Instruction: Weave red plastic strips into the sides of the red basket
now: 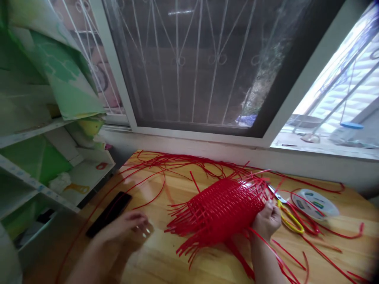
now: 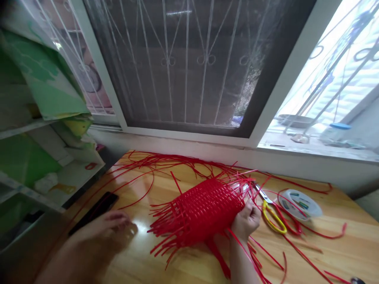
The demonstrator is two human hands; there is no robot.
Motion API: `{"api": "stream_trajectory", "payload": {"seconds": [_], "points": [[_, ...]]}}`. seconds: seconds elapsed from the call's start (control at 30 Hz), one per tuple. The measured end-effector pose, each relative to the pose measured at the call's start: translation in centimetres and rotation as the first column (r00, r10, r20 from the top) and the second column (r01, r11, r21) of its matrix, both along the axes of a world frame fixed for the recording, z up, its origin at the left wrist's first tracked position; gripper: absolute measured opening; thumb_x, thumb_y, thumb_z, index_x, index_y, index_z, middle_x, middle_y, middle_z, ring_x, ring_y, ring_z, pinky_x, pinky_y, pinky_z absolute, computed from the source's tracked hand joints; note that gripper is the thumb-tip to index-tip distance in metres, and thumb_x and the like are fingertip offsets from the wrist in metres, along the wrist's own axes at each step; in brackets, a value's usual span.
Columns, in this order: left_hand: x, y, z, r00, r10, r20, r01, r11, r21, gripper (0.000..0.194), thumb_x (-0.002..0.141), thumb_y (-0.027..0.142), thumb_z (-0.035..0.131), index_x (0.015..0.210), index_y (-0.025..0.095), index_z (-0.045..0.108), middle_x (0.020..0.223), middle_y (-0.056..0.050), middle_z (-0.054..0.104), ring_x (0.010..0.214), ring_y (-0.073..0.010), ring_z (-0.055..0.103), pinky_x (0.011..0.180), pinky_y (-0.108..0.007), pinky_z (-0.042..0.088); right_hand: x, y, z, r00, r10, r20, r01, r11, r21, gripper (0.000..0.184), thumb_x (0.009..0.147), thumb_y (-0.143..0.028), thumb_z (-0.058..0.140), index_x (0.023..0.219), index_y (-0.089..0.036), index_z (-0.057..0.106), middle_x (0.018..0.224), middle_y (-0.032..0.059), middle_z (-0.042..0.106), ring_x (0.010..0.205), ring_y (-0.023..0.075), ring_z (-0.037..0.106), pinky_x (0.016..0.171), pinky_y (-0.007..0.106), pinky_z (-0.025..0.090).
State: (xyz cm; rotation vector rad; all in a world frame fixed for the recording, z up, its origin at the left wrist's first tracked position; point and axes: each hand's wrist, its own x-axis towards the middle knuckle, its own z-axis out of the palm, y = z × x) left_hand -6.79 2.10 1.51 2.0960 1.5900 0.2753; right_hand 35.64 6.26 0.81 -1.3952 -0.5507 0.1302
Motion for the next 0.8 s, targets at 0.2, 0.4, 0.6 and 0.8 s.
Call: {"api": "stream_trajectory", "payload": {"seconds": [0.2, 0.4, 0.6, 0.8], "points": [[-6.5, 0.6, -2.9, 0.757, 0.628, -0.180, -0.612, 0.778, 0.141, 0.084, 0.063, 0.060, 0.048, 0.120, -0.001, 0.046, 0.113, -0.028, 0.049, 0.106, -0.0396, 0.047, 0.087, -0.045, 0.036, -0.6, 0.0, -0.2, 1.000, 0.024, -0.011, -0.024, 1.000, 0.004, 0.033, 0.081, -0.046, 0.047, 0.060, -0.021, 0.043, 0.057, -0.0050, 0.037, 0.051, 0.0111, 0.032, 0.053, 0.028, 0.029], [-4.2, 0.4, -4.8, 0.516, 0.776, -0.364, -0.663, 0.630, 0.404, 0.075, 0.075, 0.064, 0.037, 0.123, 0.007, 0.045, 0.116, -0.022, 0.045, 0.106, -0.0368, 0.044, 0.085, -0.045, 0.034, 0.2, -0.2, -1.6, 1.000, 0.014, -0.002, -0.014, 1.000, -0.011, 0.034, 0.081, -0.046, 0.048, 0.059, -0.021, 0.041, 0.056, -0.0050, 0.036, 0.051, 0.0112, 0.028, 0.051, 0.028, 0.027], [-5.9, 0.8, -4.6, 0.501, 0.795, -0.341, -0.737, 0.599, 0.313, 0.078, 0.071, 0.072, 0.037, 0.116, 0.010, 0.050, 0.120, -0.019, 0.045, 0.112, -0.0375, 0.041, 0.090, -0.051, 0.032, 0.5, -0.1, -2.5, 0.999, 0.029, -0.021, -0.029, 1.000, -0.003, 0.034, 0.079, -0.049, 0.049, 0.062, -0.020, 0.044, 0.057, -0.0046, 0.039, 0.051, 0.0104, 0.030, 0.049, 0.027, 0.028], [-8.2, 1.3, -5.0, 0.669, 0.626, -0.401, -0.560, 0.779, 0.281, 0.070, 0.071, 0.063, 0.045, 0.107, 0.004, 0.057, 0.105, -0.019, 0.055, 0.103, -0.0325, 0.050, 0.090, -0.037, 0.037, 0.3, -0.1, -2.9, 0.998, 0.049, -0.043, -0.048, 0.999, 0.004, 0.036, 0.077, -0.052, 0.050, 0.063, -0.020, 0.042, 0.057, -0.0055, 0.039, 0.050, 0.0088, 0.029, 0.048, 0.025, 0.028]]}}
